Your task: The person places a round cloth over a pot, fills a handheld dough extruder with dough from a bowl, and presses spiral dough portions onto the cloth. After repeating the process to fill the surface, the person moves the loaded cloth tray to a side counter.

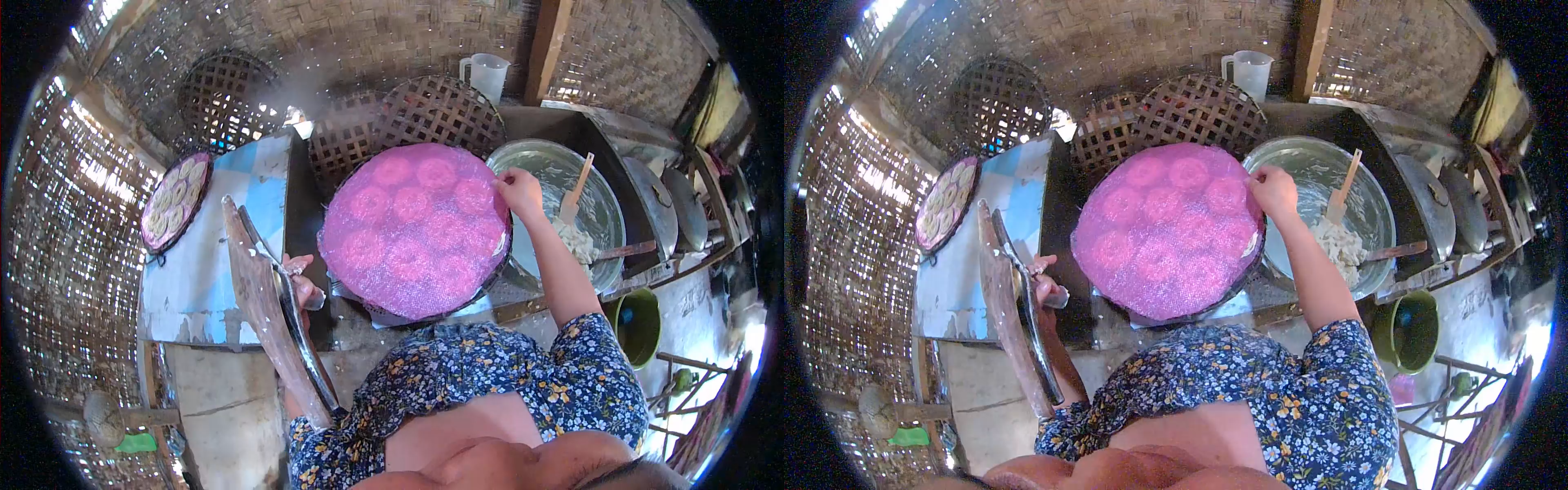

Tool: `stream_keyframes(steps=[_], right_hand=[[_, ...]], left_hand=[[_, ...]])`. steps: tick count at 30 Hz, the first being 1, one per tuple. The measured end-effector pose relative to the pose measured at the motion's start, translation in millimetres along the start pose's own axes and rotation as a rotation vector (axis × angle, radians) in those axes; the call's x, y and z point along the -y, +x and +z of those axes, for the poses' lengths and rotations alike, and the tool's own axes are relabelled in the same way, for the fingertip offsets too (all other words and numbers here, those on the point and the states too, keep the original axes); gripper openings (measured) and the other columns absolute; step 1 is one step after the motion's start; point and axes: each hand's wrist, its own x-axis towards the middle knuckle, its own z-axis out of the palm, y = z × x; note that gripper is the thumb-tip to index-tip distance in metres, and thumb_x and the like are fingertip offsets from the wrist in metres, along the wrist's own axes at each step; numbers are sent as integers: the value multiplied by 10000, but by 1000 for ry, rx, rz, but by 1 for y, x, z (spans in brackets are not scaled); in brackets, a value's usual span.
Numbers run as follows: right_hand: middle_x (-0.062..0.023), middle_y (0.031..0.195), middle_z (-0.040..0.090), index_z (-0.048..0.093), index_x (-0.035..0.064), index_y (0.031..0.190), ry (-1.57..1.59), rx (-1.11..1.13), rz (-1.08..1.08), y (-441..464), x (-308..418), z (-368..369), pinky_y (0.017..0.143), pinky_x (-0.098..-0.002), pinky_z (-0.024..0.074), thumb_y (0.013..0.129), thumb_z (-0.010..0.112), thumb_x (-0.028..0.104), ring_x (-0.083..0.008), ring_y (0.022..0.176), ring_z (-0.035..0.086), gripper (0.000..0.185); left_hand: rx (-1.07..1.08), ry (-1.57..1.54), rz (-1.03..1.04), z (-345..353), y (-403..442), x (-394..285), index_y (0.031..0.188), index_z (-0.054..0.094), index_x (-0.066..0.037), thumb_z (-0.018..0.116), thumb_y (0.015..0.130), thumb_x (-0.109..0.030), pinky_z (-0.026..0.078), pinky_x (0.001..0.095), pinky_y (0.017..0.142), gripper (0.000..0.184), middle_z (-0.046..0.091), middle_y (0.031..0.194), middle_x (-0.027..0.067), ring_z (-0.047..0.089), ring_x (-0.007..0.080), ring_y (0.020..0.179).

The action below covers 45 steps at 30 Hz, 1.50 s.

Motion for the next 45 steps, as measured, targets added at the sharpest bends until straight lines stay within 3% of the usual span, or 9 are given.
stream_keyframes(steps=[6, 11, 14, 16, 18, 23, 29, 34, 45], right_hand=[[-108, 786, 641, 657, 93, 782, 65, -15, -2, 8, -14, 14, 674, -358, 473, 675, 662, 290, -265, 742, 616, 224], [-128, 900, 635, 648, 85, 880, 76, 14, -80, 7, -20, 10, 706, -359, 474, 717, 634, 289, -274, 804, 610, 262], [-162, 1087, 568, 584, 62, 1057, -50, -335, -491, -21, 13, -8, 777, -376, 447, 764, 601, 327, -283, 927, 574, 395], [-167, 1205, 487, 470, 52, 1208, 468, 343, -383, -70, 55, -33, 873, -386, 393, 823, 534, 402, -265, 1061, 493, 524], [-145, 1173, 505, 358, 48, 1295, 725, 1084, -270, -107, 75, -56, 936, -358, 347, 867, 310, 568, -216, 1089, 459, 675], [-100, 736, 588, 502, 11, 1041, 908, 1244, 130, -123, 55, -66, 492, -280, 442, 875, 229, 577, -176, 508, 529, 650], [-107, 658, 536, 500, -2, 936, 1142, 1325, 408, -111, 44, -110, 377, -283, 401, 876, 242, 570, -167, 454, 499, 631], [-97, 665, 554, 508, 16, 956, 790, 1287, 285, -98, 40, -130, 358, -258, 400, 883, 289, 543, -138, 425, 492, 575], [-63, 620, 559, 555, 18, 808, 363, 1261, 94, -89, 45, -107, 381, -259, 412, 874, 330, 540, -122, 437, 510, 572]], left_hand=[[136, 125, 110, 0, 0, 1, 868, 582, 19, 636, 642, -214, 188, 459, 1045, 328, 581, 627, 111, 560, 179, 579], [-66, -21, -350, 14, 6, -10, 864, 560, 2, 623, 725, -226, 429, 379, 811, 275, 582, 674, 97, 551, 146, 561], [21, -130, -386, 29, 10, 13, 1048, 490, -35, 645, 751, -173, 487, 298, 651, 362, 573, 836, 62, 552, 135, 681], [127, 470, 140, 44, 10, 15, 1056, 523, -47, 688, 703, -113, 497, 316, 668, 395, 589, 895, 44, 569, 146, 767], [221, 639, 6, 78, 6, -8, 848, 630, -38, 681, 657, -212, 444, 363, 815, 263, 637, 830, 128, 610, 280, 758], [529, 1046, 336, 137, 4, -20, 951, 599, -18, 643, 660, -272, 339, 377, 960, 389, 614, 928, 161, 567, 274, 929], [479, -1114, -560, 141, 62, -30, 1236, 376, 40, 307, 843, -555, 329, 431, 961, 716, 493, 1185, 158, 462, 292, 1108], [259, -1289, -419, 148, 80, -9, 1205, 452, -17, 194, 839, -611, 401, 447, 828, 744, 544, 686, 61, 517, 243, 705], [158, -1337, -365, 128, 61, 36, 1235, 426, -75, 313, 841, -557, 399, 312, 669, 633, 371, 558, -56, 392, 96, 529]])
